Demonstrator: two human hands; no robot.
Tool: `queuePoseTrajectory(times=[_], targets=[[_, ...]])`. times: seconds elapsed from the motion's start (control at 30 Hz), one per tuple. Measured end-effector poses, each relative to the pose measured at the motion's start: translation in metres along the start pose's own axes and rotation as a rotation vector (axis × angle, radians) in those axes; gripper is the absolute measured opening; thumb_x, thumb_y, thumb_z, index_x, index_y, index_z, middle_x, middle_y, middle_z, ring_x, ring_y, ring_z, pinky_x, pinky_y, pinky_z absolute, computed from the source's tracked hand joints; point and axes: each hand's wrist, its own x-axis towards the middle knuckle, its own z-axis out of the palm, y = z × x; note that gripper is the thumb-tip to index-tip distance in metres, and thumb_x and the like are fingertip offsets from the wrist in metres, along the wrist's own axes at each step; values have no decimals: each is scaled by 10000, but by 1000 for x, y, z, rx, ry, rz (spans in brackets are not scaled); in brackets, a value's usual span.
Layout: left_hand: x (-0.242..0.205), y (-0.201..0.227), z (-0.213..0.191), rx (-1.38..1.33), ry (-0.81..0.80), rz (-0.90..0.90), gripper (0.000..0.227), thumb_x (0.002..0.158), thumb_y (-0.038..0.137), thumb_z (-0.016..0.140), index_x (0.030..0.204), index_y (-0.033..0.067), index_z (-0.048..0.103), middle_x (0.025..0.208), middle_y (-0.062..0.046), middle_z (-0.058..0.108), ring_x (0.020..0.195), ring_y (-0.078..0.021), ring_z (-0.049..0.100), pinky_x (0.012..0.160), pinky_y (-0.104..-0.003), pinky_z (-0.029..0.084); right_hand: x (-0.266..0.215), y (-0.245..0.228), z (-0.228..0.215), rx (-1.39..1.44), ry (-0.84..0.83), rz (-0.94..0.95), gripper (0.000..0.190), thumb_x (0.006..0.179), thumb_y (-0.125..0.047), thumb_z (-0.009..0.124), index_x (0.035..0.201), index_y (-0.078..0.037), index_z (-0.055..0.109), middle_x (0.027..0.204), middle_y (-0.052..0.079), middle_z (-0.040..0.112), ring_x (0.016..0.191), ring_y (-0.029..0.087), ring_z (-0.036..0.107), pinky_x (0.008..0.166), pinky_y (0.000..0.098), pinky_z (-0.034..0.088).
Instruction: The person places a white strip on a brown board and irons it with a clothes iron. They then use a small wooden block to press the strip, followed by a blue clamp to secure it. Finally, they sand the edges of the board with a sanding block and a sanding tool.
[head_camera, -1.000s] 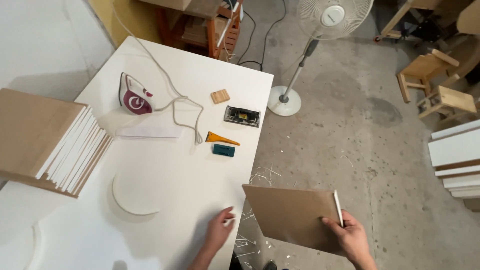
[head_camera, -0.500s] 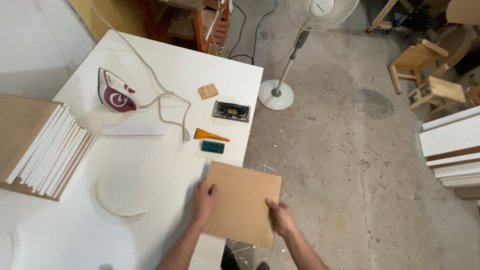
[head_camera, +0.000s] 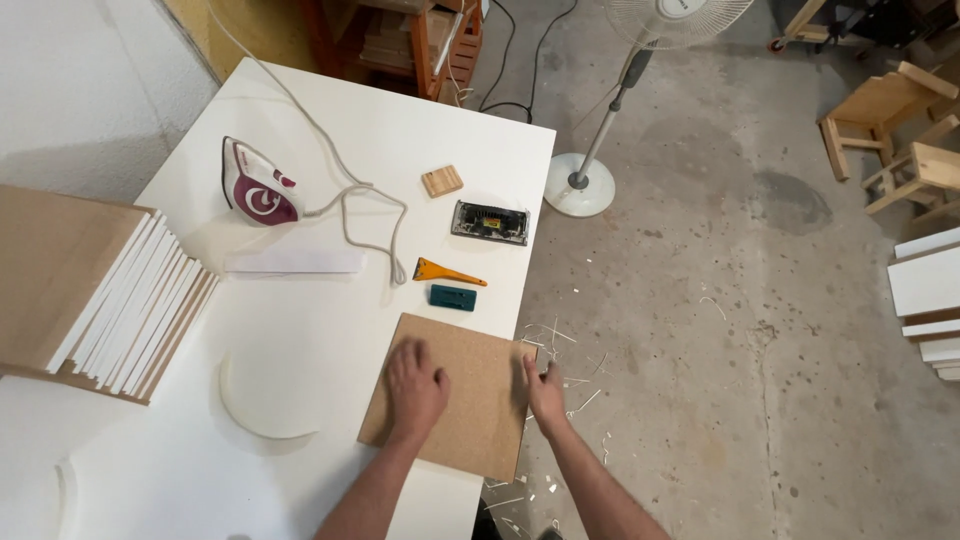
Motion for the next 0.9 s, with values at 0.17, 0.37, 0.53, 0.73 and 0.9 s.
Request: queuePoseTrajectory(times=[0.17,0.37,0.53,0.73,0.9], targets=[[24,55,-26,-259,-567,349,720,962,514,574,1545,119,428,1663,-161,302,1571,-335,192,1288,-542,77,40,-86,49,-785,291,-1071,351,1014,-331,630,1307,-141,665,1212,75,690,1145,298,671,962,441,530],[26,66,-38,-161,-588,271,714,999,598,468,1563,168,380,1676,-44,287,1586,-213,138,1337,-447,15,137,-125,120,-1381,-21,-1041,484,961,-333,652,1429,-241,569,1271,24,658,1183,225,618,984,369,504],[20,61,1,-112,-431,320,769,908,668,540,1493,173,472,1618,-42,376,1542,-232,244,1308,-498,121,106,-135,88,-834,-152,-858,373,955,-381,683,1261,-188,596,1157,57,702,1119,272,670,974,414,542],[32,66,12,-102,-328,363,756,902,655,543,1483,171,518,1610,-67,418,1517,-271,329,1272,-533,179,25,-22,-32,63,-153,-594,458,1020,-236,607,1416,-35,495,1336,235,602,1284,362,540,1088,525,440],[32,62,36,-58,-307,419,844,966,713,358,1597,153,362,1673,-89,325,1563,-277,230,1271,-505,69,-46,134,-53,233,-89,-410,229,987,-244,602,1169,-105,619,964,39,656,896,138,591,808,277,497]])
